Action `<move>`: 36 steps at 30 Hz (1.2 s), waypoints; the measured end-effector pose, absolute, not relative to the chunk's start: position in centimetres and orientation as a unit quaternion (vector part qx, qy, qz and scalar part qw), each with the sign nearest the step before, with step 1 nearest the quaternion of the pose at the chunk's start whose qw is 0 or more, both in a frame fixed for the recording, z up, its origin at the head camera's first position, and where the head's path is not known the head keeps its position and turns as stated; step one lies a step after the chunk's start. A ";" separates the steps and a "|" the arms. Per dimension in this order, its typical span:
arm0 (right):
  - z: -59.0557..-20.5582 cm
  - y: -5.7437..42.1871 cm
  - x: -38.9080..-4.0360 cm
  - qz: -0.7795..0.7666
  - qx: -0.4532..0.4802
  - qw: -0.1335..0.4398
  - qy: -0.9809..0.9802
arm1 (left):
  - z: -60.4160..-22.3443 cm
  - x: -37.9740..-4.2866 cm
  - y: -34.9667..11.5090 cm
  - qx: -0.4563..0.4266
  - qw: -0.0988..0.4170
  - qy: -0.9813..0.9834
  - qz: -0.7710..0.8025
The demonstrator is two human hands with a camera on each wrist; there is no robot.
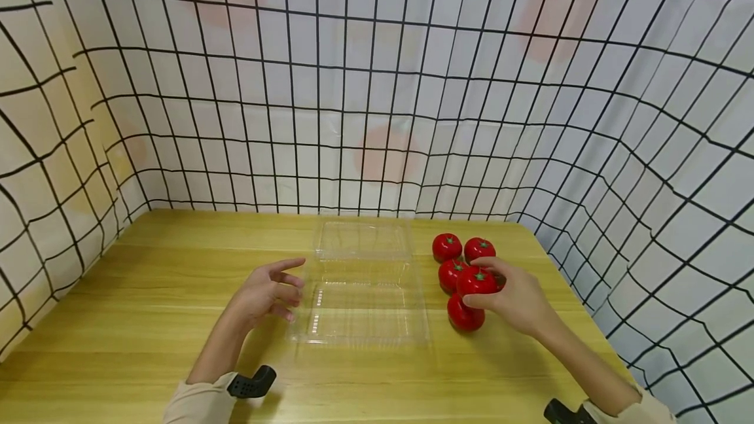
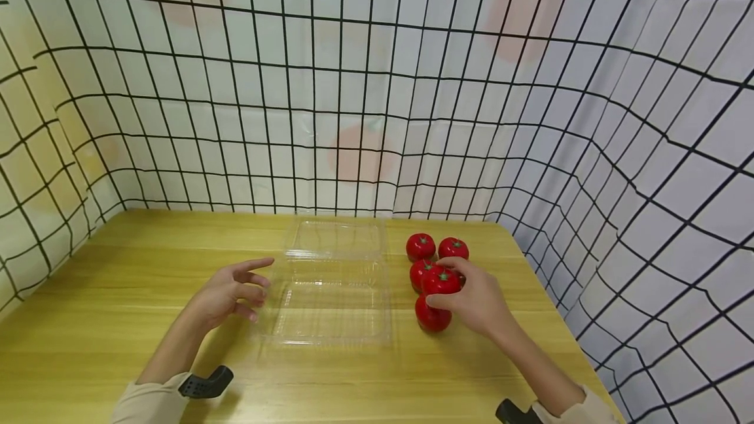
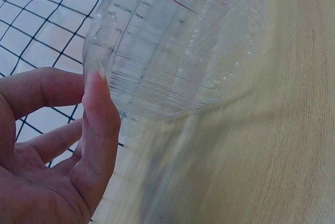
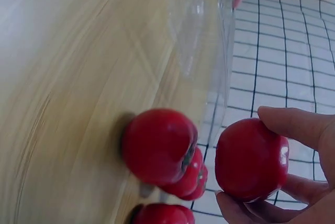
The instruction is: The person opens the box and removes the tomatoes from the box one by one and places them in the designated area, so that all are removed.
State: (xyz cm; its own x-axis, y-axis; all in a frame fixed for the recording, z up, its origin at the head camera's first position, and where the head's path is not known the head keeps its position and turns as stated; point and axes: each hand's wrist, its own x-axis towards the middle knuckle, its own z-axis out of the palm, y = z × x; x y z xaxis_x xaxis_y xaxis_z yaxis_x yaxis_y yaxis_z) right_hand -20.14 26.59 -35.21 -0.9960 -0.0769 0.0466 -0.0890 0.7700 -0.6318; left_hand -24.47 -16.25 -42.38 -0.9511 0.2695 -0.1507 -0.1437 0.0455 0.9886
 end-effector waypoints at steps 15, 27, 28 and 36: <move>-35.6 30.3 -19.7 0.290 0.027 -0.001 -0.957 | -42.4 -24.6 -16.3 0.040 0.150 0.709 0.688; -37.0 31.7 -19.5 0.263 0.030 -0.007 -0.964 | -42.4 -24.6 -16.2 0.041 0.151 0.711 0.685; -37.2 31.8 -19.5 0.265 0.028 -0.007 -0.964 | -42.4 -24.6 -16.2 0.041 0.151 0.711 0.686; -38.7 32.1 -19.6 0.271 0.010 -0.004 -0.963 | -42.4 -24.6 -16.3 0.038 0.151 0.710 0.686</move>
State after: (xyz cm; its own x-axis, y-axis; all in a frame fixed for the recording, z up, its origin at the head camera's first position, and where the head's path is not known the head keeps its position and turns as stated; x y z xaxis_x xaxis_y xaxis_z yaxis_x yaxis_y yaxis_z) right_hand -19.55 32.09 -38.70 -0.9997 -0.0224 -0.0026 -0.0178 0.8531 -0.5215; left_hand -24.61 -16.25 -42.37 -0.9514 0.2615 -0.1626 -0.1536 0.0547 0.9866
